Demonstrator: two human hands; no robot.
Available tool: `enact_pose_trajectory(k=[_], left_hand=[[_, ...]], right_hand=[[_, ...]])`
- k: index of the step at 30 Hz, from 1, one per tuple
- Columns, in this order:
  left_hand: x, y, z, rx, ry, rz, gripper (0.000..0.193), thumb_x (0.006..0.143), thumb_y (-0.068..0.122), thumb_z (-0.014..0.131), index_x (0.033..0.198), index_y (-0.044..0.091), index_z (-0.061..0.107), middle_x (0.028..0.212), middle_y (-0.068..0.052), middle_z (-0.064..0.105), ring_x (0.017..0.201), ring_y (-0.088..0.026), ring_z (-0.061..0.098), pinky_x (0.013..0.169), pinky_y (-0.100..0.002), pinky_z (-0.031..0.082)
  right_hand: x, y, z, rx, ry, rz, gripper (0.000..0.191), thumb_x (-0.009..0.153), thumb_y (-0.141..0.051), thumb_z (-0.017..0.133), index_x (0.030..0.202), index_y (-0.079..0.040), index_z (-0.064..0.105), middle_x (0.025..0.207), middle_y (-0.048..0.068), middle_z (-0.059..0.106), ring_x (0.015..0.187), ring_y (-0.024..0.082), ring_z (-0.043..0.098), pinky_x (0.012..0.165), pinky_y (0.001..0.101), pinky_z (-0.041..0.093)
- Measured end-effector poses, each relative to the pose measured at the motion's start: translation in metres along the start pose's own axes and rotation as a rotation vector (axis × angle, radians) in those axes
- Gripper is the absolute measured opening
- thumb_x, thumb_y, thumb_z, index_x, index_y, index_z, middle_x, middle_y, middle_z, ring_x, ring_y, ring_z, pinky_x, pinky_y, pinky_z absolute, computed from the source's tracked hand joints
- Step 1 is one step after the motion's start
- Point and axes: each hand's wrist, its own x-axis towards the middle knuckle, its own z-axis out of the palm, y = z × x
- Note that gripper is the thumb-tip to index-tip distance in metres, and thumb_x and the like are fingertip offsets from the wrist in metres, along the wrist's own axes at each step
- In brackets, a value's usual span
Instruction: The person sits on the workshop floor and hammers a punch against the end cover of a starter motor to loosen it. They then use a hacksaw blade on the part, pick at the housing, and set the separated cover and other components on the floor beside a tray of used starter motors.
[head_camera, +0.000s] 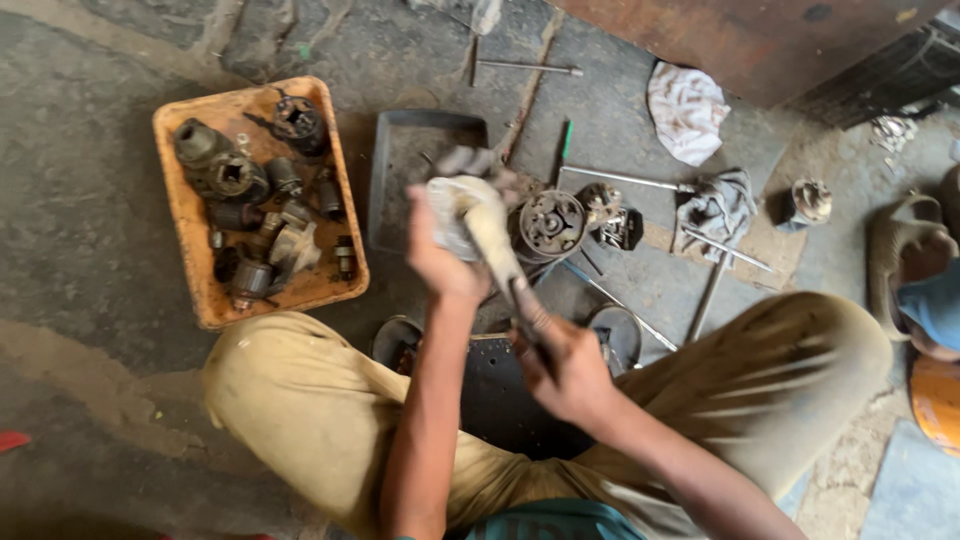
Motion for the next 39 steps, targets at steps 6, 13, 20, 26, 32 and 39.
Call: enact_pose_trajectory(k=[6, 13, 20, 26, 32, 39], left_hand=[[-0.005, -0.018, 0.003, 0.297, 0.039, 0.014, 0.058, 0.111, 0.047, 0.048, 0.136, -0.004, 0.058, 0.123, -0.021, 0.068, 0.095, -0.031, 0.071, 0.079, -0.043, 0.059], [0.009, 0.003, -0.012, 0.184, 0.039, -0.013, 0.066, 0.105, 0.055, 0.042, 0.138, 0.0, 0.057, 0.129, -0.017, 0.069, 0.093, -0.027, 0.073, 0.076, -0.039, 0.061], [-0.009, -0.011, 0.001, 0.725, -0.056, 0.21, 0.065, 0.117, 0.05, 0.047, 0.134, -0.01, 0.065, 0.128, -0.024, 0.073, 0.104, -0.03, 0.069, 0.094, -0.042, 0.056], [0.006, 0.002, -0.02, 0.213, 0.074, 0.034, 0.059, 0.098, 0.05, 0.048, 0.123, 0.0, 0.065, 0.119, -0.014, 0.072, 0.092, -0.027, 0.074, 0.079, -0.039, 0.06], [-0.006, -0.031, -0.031, 0.557, 0.089, 0.138, 0.054, 0.116, 0.034, 0.068, 0.117, -0.02, 0.059, 0.106, -0.022, 0.064, 0.089, -0.027, 0.06, 0.081, -0.041, 0.047], [-0.002, 0.022, -0.005, -0.01, -0.059, -0.002, 0.066, 0.102, 0.052, 0.043, 0.141, 0.0, 0.052, 0.141, -0.02, 0.062, 0.111, -0.038, 0.068, 0.091, -0.048, 0.059]], right_hand=[[0.019, 0.014, 0.014, -0.026, 0.074, 0.025, 0.068, 0.095, -0.004, 0.066, 0.157, -0.006, 0.04, 0.073, 0.017, 0.064, 0.055, 0.029, 0.063, 0.057, 0.0409, 0.052], [0.002, 0.006, 0.028, -0.045, 0.069, -0.13, 0.067, 0.097, -0.005, 0.063, 0.159, -0.005, 0.038, 0.083, 0.019, 0.065, 0.064, 0.032, 0.065, 0.059, 0.0396, 0.053], [0.01, 0.022, 0.026, -0.016, 0.097, 0.065, 0.062, 0.099, -0.007, 0.063, 0.156, -0.001, 0.038, 0.074, 0.019, 0.063, 0.058, 0.033, 0.065, 0.059, 0.0408, 0.052], [-0.002, 0.01, 0.033, -0.036, 0.035, -0.071, 0.066, 0.093, -0.005, 0.063, 0.155, 0.0, 0.04, 0.077, 0.02, 0.066, 0.062, 0.036, 0.068, 0.059, 0.0424, 0.054], [0.025, 0.024, 0.016, -0.146, 0.111, -0.015, 0.066, 0.094, -0.003, 0.065, 0.156, -0.001, 0.041, 0.078, 0.02, 0.068, 0.06, 0.035, 0.068, 0.057, 0.0442, 0.054], [0.0, -0.004, 0.027, -0.05, 0.014, -0.134, 0.071, 0.09, 0.0, 0.065, 0.156, -0.005, 0.04, 0.081, 0.018, 0.07, 0.06, 0.031, 0.07, 0.056, 0.0418, 0.056]])
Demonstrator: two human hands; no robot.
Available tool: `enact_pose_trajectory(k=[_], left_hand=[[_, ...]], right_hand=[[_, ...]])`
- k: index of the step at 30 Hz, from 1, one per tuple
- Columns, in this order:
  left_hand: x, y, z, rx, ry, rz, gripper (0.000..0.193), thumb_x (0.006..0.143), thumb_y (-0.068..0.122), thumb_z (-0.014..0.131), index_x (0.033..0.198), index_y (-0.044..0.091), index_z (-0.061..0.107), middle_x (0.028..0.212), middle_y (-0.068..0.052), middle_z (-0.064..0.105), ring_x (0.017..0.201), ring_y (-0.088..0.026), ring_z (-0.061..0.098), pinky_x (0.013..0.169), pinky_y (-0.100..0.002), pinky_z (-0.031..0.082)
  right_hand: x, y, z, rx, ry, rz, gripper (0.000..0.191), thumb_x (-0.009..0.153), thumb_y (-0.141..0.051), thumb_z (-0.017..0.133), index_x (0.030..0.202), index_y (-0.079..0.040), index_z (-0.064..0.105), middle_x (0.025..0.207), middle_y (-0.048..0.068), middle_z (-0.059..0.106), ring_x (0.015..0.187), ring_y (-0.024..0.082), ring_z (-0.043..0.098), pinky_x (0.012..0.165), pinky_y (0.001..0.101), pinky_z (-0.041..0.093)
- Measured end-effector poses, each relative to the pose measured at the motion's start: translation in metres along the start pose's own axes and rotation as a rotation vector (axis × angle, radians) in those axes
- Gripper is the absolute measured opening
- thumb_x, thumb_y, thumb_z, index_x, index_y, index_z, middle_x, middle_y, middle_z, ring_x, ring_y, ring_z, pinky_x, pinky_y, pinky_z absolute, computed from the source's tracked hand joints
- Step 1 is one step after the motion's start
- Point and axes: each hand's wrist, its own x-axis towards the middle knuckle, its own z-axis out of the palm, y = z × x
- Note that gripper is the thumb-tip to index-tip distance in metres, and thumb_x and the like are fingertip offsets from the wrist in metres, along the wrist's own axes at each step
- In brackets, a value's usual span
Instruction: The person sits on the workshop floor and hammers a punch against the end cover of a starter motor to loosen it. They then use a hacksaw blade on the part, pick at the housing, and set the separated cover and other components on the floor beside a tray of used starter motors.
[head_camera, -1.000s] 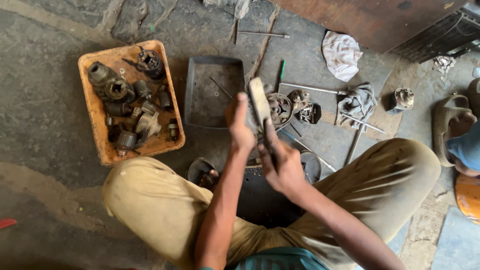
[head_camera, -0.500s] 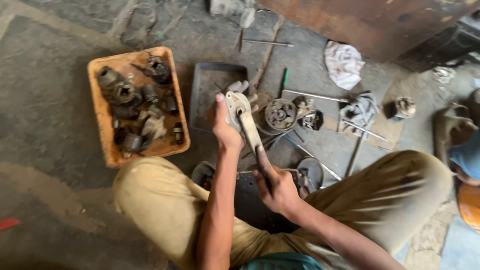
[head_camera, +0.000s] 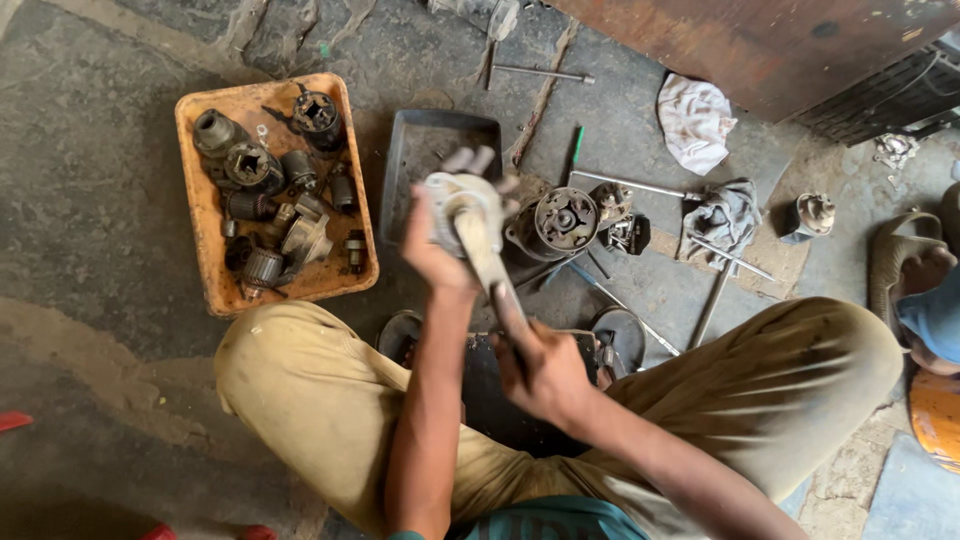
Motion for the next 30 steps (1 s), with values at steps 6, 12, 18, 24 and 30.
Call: enact_pose_trajectory(k=[6, 12, 18, 24, 30], left_hand=[[-0.011, -0.025, 0.002, 0.088, -0.061, -0.036, 0.072, 0.107, 0.053, 0.041, 0.149, -0.005, 0.049, 0.147, -0.025, 0.059, 0.118, -0.042, 0.066, 0.095, -0.054, 0.057], [0.001, -0.012, -0.013, 0.009, 0.051, -0.017, 0.066, 0.118, 0.052, 0.039, 0.141, -0.009, 0.046, 0.136, -0.025, 0.055, 0.116, -0.039, 0.062, 0.102, -0.049, 0.051], [-0.003, -0.013, 0.013, 0.787, -0.183, 0.26, 0.063, 0.105, 0.052, 0.05, 0.144, 0.004, 0.058, 0.148, -0.016, 0.059, 0.131, -0.033, 0.065, 0.111, -0.044, 0.052], [0.002, -0.042, 0.021, 2.071, -0.768, 0.731, 0.056, 0.088, 0.052, 0.074, 0.127, 0.012, 0.071, 0.137, -0.009, 0.065, 0.126, -0.033, 0.062, 0.106, -0.049, 0.05], [0.004, -0.025, 0.023, 1.856, -0.61, 0.842, 0.059, 0.094, 0.049, 0.083, 0.13, 0.005, 0.067, 0.138, -0.01, 0.062, 0.133, -0.032, 0.056, 0.11, -0.048, 0.05]], right_hand=[[0.028, 0.007, -0.021, -0.248, 0.067, 0.048, 0.071, 0.088, -0.005, 0.072, 0.154, -0.012, 0.046, 0.077, 0.017, 0.068, 0.059, 0.034, 0.066, 0.056, 0.044, 0.054], [0.041, 0.005, -0.05, 0.052, 0.172, 0.26, 0.066, 0.098, -0.004, 0.064, 0.159, -0.012, 0.038, 0.111, 0.014, 0.07, 0.063, 0.017, 0.069, 0.057, 0.0353, 0.057], [0.03, 0.02, -0.089, 0.47, 0.361, 0.399, 0.063, 0.109, -0.003, 0.055, 0.166, -0.011, 0.03, 0.109, 0.004, 0.06, 0.071, 0.007, 0.05, 0.06, 0.0229, 0.043], [0.028, 0.025, -0.094, 0.234, 0.396, 0.328, 0.059, 0.11, -0.011, 0.06, 0.164, -0.007, 0.035, 0.11, 0.006, 0.064, 0.083, 0.005, 0.051, 0.072, 0.0201, 0.044], [0.025, 0.019, -0.1, 0.099, 0.329, 0.485, 0.062, 0.104, -0.015, 0.064, 0.161, -0.008, 0.04, 0.076, 0.009, 0.067, 0.058, 0.007, 0.047, 0.054, 0.0269, 0.042]])
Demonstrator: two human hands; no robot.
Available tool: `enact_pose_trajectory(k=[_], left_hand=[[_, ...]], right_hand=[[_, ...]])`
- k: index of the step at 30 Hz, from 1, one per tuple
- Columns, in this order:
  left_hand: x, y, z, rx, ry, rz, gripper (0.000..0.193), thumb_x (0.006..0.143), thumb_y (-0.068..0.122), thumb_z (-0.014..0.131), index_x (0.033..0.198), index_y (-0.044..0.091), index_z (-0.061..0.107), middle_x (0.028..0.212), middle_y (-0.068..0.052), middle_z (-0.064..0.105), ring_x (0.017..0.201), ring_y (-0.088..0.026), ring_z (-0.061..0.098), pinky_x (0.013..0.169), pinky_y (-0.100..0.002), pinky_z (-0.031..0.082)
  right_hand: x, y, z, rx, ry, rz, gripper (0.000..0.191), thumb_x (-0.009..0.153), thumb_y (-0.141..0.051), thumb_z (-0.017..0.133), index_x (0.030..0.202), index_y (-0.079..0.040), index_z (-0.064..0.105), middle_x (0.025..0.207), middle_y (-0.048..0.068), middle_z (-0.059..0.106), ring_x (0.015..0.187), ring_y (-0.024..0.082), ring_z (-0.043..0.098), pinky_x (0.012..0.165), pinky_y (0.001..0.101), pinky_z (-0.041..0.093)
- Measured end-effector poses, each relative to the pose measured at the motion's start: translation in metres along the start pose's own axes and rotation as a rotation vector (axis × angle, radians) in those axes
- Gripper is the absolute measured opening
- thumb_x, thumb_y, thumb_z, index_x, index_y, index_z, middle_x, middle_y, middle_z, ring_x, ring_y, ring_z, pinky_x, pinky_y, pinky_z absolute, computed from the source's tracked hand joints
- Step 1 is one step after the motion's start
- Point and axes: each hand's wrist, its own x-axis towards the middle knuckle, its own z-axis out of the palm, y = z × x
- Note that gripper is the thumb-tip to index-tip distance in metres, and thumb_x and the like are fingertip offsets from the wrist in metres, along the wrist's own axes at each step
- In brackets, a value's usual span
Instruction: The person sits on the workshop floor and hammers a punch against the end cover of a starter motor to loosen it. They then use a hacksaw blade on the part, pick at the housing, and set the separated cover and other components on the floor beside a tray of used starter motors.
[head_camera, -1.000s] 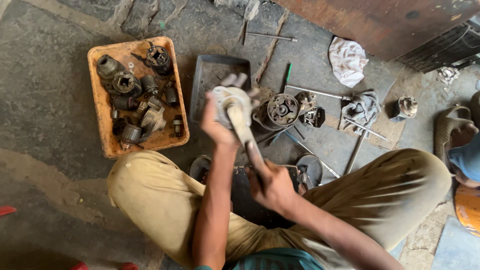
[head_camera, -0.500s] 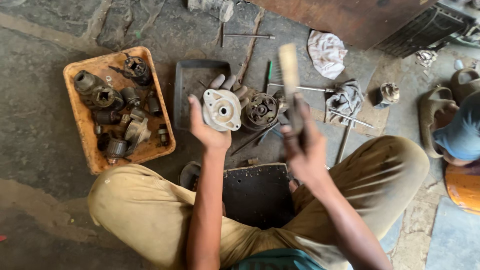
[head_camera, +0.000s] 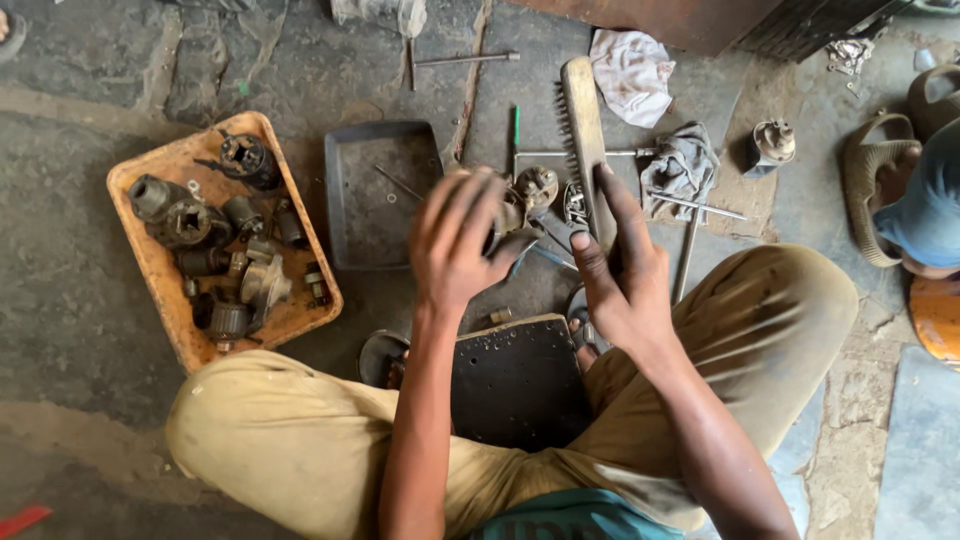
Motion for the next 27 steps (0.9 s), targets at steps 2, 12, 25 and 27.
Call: enact_pose_trajectory(k=[2, 12, 25, 27], left_hand=[[0.0, 0.001, -0.008, 0.024, 0.042, -0.037, 0.063, 0.093, 0.05, 0.082, 0.131, 0.003, 0.065, 0.14, -0.01, 0.061, 0.135, -0.033, 0.056, 0.113, -0.05, 0.049], [0.007, -0.001, -0.008, 0.002, -0.068, -0.122, 0.041, 0.094, 0.039, 0.078, 0.121, 0.009, 0.069, 0.123, -0.012, 0.072, 0.112, -0.032, 0.068, 0.091, -0.041, 0.057], [-0.027, 0.084, 0.056, -0.546, -0.294, -0.152, 0.041, 0.098, 0.037, 0.068, 0.131, 0.013, 0.062, 0.117, -0.01, 0.07, 0.101, -0.026, 0.069, 0.083, -0.038, 0.058], [-0.04, 0.095, 0.077, -0.232, -0.436, 0.042, 0.048, 0.095, 0.037, 0.071, 0.136, 0.016, 0.06, 0.129, -0.011, 0.068, 0.113, -0.03, 0.066, 0.086, -0.043, 0.056]], right_hand=[[-0.001, -0.001, 0.001, 0.032, 0.013, -0.115, 0.058, 0.106, -0.013, 0.062, 0.159, -0.008, 0.04, 0.089, 0.008, 0.07, 0.064, 0.007, 0.05, 0.059, 0.0275, 0.045], [0.007, 0.018, -0.001, -0.125, 0.011, -0.128, 0.064, 0.099, -0.013, 0.061, 0.158, -0.008, 0.036, 0.084, 0.022, 0.072, 0.058, 0.028, 0.072, 0.057, 0.0374, 0.057], [0.017, 0.208, 0.0, -0.97, -0.58, 0.236, 0.074, 0.073, -0.035, 0.071, 0.143, -0.035, 0.049, 0.104, 0.014, 0.076, 0.096, 0.038, 0.074, 0.077, 0.0515, 0.06], [0.014, 0.214, -0.007, -0.99, -0.551, 0.41, 0.072, 0.083, -0.044, 0.067, 0.151, -0.036, 0.043, 0.111, 0.016, 0.074, 0.102, 0.04, 0.071, 0.082, 0.052, 0.058]])
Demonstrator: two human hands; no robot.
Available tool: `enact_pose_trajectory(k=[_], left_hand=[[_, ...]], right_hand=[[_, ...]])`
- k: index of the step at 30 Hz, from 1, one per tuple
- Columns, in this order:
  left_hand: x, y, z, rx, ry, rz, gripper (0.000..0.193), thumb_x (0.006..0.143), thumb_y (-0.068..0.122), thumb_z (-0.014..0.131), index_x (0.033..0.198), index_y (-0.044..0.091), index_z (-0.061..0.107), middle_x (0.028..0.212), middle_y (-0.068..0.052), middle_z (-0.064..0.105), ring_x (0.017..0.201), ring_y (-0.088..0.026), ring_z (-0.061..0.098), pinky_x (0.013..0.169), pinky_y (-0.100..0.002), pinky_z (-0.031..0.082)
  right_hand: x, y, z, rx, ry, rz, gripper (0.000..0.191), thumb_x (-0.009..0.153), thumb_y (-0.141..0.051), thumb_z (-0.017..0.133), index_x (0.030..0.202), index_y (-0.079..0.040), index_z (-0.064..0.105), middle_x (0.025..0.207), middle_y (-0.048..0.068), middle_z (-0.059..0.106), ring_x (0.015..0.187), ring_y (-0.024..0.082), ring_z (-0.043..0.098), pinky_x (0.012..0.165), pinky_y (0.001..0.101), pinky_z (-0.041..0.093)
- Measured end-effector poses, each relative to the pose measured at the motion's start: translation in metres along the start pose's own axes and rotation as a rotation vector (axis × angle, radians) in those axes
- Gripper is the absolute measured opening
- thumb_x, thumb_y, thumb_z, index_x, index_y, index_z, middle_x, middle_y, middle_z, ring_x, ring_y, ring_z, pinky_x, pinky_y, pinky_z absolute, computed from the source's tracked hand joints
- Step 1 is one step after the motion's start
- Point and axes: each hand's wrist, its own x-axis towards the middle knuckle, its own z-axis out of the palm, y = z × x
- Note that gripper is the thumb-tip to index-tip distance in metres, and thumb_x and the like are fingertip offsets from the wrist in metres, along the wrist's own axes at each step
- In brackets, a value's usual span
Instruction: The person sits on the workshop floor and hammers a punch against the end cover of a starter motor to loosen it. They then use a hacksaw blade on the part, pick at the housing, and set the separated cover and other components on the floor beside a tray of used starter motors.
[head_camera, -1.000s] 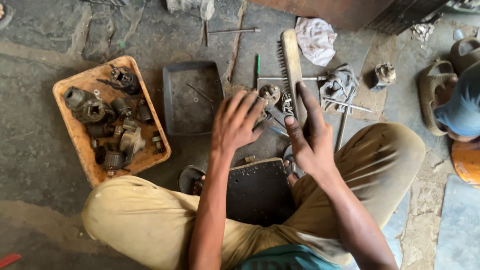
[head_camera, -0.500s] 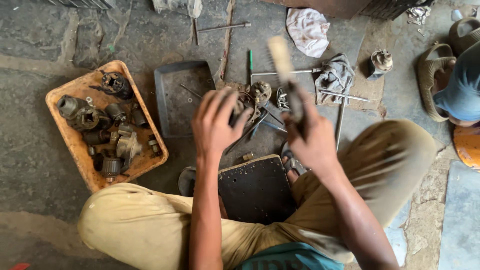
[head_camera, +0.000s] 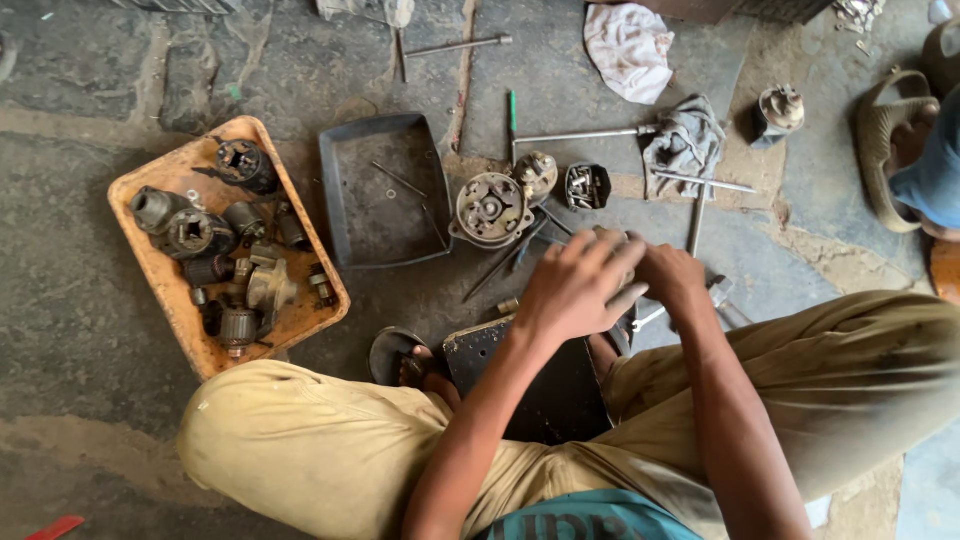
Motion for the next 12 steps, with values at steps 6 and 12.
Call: enact_pose_trajectory(k=[6, 12], left_hand=[[-0.01, -0.001, 0.032, 0.082, -0.055, 0.054, 0.082, 0.086, 0.052, 0.079, 0.155, 0.029, 0.043, 0.152, -0.007, 0.053, 0.136, -0.036, 0.049, 0.107, -0.061, 0.046], [-0.003, 0.004, 0.028, -0.063, -0.034, 0.061, 0.102, 0.076, 0.059, 0.082, 0.161, 0.024, 0.037, 0.169, -0.01, 0.033, 0.158, -0.034, 0.034, 0.127, -0.064, 0.033]], right_hand=[[-0.031, 0.007, -0.019, 0.984, 0.131, -0.013, 0.061, 0.094, -0.053, 0.051, 0.145, -0.018, 0.054, 0.136, 0.012, 0.065, 0.124, 0.035, 0.064, 0.1, 0.0481, 0.053], [-0.032, 0.006, 0.028, 1.903, -0.206, -0.256, 0.072, 0.091, -0.048, 0.066, 0.142, 0.002, 0.054, 0.14, 0.022, 0.059, 0.124, 0.033, 0.061, 0.105, 0.0474, 0.051]])
